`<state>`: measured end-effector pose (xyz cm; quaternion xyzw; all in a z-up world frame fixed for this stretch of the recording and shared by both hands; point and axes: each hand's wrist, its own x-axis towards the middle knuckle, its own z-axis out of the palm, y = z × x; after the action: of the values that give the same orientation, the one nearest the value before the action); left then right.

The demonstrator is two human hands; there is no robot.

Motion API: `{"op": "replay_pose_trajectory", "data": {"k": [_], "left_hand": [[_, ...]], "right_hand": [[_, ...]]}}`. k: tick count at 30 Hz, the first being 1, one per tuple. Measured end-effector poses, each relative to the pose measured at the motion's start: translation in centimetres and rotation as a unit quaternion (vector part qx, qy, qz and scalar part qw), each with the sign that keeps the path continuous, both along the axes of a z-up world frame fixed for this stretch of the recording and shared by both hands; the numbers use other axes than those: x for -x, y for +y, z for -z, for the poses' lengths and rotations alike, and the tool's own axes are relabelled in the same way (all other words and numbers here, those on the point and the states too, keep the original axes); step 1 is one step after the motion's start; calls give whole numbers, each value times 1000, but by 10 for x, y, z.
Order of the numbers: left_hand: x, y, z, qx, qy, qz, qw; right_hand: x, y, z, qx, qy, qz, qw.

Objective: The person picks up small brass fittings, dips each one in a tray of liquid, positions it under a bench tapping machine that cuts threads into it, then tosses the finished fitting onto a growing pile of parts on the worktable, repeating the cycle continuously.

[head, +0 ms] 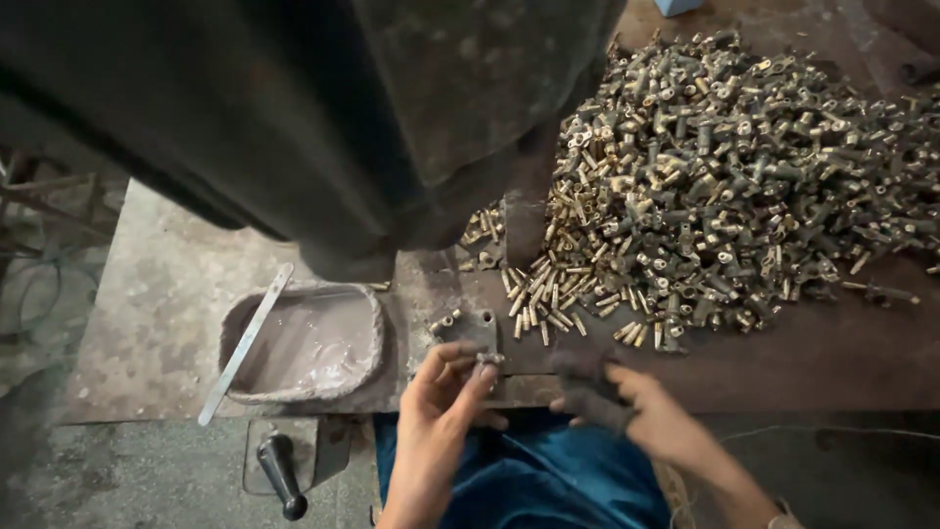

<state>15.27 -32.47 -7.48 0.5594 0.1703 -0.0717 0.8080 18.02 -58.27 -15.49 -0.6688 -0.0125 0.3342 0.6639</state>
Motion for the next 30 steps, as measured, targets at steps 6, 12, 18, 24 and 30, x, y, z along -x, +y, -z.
{"op": "replay_pose_trajectory", "data": {"k": [6, 12, 18, 24, 30], "left_hand": [[-8, 19, 13, -560, -400, 56, 724], [4, -16, -1, -508, -344, 179, 769], [-51, -63, 7, -508, -413, 140, 743], [-82, -83, 81, -649, -396, 229, 607], [-30, -33, 24, -546, -382, 126, 735]], "right_hand": [[3, 1, 23, -33, -1, 6, 999], [36, 13, 28, -183, 36, 29, 982], [42, -17, 72, -216, 43, 312, 924], [51, -32, 44, -216, -20, 341, 914], [46, -22, 67, -230, 26, 259, 938]]}}
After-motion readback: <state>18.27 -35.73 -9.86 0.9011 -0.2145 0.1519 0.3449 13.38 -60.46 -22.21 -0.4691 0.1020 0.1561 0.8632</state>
